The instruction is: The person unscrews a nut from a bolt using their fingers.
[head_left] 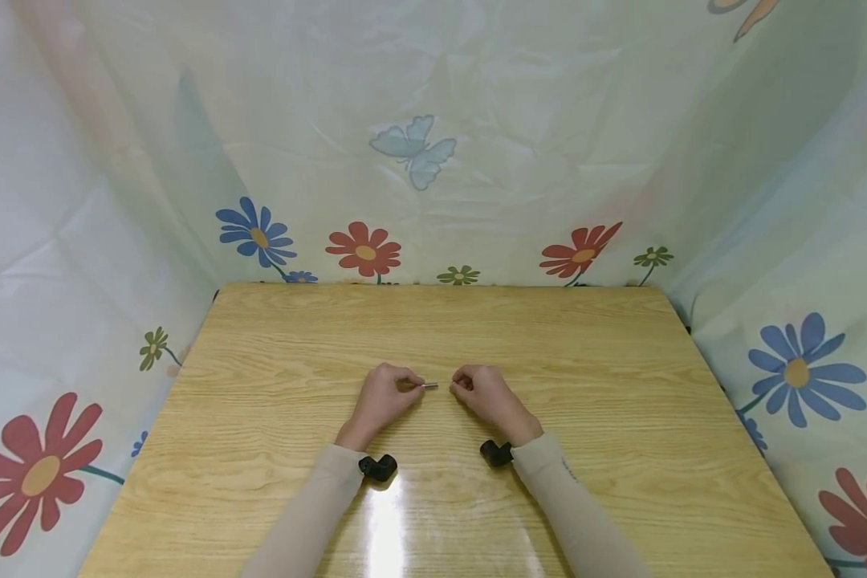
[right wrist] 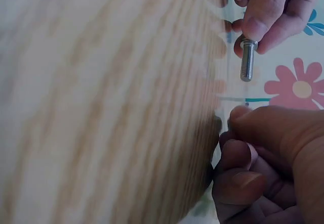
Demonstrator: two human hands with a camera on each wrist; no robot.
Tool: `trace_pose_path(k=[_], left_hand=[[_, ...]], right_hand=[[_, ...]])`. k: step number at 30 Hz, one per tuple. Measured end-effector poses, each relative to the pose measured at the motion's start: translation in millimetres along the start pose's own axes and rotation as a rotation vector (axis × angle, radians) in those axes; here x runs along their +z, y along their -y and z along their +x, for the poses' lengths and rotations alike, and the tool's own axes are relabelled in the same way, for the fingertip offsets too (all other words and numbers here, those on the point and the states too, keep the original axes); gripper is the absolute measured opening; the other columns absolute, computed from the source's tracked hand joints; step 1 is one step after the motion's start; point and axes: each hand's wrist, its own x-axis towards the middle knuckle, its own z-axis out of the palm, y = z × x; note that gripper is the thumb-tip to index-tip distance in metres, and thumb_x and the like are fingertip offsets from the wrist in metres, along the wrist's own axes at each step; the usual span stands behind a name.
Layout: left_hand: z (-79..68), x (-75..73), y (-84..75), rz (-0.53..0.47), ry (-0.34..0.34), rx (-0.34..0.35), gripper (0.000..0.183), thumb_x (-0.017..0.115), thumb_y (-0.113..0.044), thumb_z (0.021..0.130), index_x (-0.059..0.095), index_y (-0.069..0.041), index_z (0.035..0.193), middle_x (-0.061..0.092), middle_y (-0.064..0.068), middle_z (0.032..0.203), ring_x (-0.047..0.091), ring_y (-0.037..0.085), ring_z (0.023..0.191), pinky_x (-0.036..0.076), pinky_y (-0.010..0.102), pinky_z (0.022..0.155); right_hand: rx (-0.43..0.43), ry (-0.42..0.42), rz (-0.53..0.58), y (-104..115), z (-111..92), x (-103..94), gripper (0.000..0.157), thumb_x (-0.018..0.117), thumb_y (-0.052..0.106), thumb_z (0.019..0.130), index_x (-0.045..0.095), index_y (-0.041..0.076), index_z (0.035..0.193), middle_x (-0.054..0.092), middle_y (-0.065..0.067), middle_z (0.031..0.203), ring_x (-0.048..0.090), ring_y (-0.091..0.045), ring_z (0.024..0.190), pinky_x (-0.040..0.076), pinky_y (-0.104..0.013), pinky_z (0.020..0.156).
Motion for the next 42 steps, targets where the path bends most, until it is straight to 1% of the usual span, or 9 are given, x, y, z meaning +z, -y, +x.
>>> trace_pose_path(k=[3,7,13,18,25,28,33,42], left_hand=[[0.8,1.1,-2.7,-0.005,0.005,0.0,0.005,0.08,-0.015,0.09,0.084,-0.015,0.093,0.08,0.0,0.095,0.074,0.021,0.096,0.058,0.042,0.09],[2.9,4.9,-3.3,0.008,0.012,0.004,0.005,0.08,-0.015,0.091,0.084,-0.015,0.093,0.08,-0.001,0.094,0.074,0.018,0.094,0.059,0.039,0.088],[2.9,8.3,-5.6,0.008,-0.002,0.006,0.005,0.081,-0.012,0.089,0.084,-0.013,0.093,0.08,-0.001,0.094,0.075,0.018,0.094,0.06,0.037,0.086],[2.6,9.3,-8.5,0.0,-0.027,0.015,0.005,0.082,-0.009,0.088,0.083,-0.01,0.093,0.08,0.001,0.093,0.076,0.019,0.094,0.06,0.038,0.084],[2.1,11.1,-9.1,-0.018,-0.032,-0.006,0.009,0.083,-0.007,0.086,0.083,-0.01,0.094,0.08,0.003,0.094,0.076,0.021,0.095,0.06,0.039,0.085],[1.8,12.1,-8.3,-0.044,-0.029,-0.029,0.01,0.082,-0.006,0.086,0.083,-0.009,0.096,0.08,0.004,0.096,0.075,0.022,0.096,0.06,0.04,0.086],[2.0,14.2,-6.5,-0.076,-0.016,-0.068,0.012,0.081,-0.006,0.087,0.082,-0.009,0.099,0.08,0.004,0.097,0.075,0.022,0.099,0.06,0.04,0.087],[1.9,14.2,-6.6,-0.087,-0.011,-0.062,0.013,0.08,-0.007,0.089,0.082,-0.008,0.102,0.08,0.006,0.099,0.074,0.024,0.102,0.059,0.043,0.09]], right_hand=[[0.004,-0.009,-0.029,1.6,-0.2,0.5,0.007,0.073,0.01,0.096,0.076,0.005,0.096,0.07,-0.001,0.08,0.059,-0.006,0.069,0.053,-0.025,0.064],[0.02,-0.019,-0.03,0.6,-0.6,1.8,0.005,0.075,0.009,0.094,0.076,0.004,0.093,0.069,-0.001,0.078,0.058,-0.007,0.067,0.052,-0.026,0.062],[0.034,-0.021,-0.01,0.2,-0.8,3.7,0.005,0.075,0.008,0.094,0.076,0.004,0.092,0.07,-0.002,0.079,0.059,-0.008,0.068,0.052,-0.026,0.063],[0.04,-0.015,0.037,1.9,-1.6,2.6,0.004,0.074,0.005,0.093,0.077,0.003,0.095,0.071,-0.003,0.08,0.061,-0.008,0.068,0.053,-0.026,0.063],[0.078,-0.001,0.124,-0.5,-3.6,1.8,0.006,0.073,0.007,0.094,0.077,0.004,0.097,0.071,-0.002,0.083,0.062,-0.01,0.071,0.054,-0.028,0.066],[0.095,-0.001,0.154,-2.7,-4.3,2.2,0.007,0.073,0.009,0.094,0.078,0.005,0.097,0.072,-0.001,0.084,0.062,-0.01,0.072,0.054,-0.029,0.067],[0.107,0.006,0.173,-2.9,-4.3,2.5,0.007,0.073,0.011,0.094,0.078,0.006,0.098,0.072,0.0,0.084,0.062,-0.009,0.071,0.054,-0.029,0.067],[0.102,-0.005,0.173,-2.8,-2.5,5.4,0.007,0.073,0.011,0.094,0.078,0.007,0.098,0.071,0.001,0.082,0.061,-0.008,0.069,0.052,-0.027,0.065]])
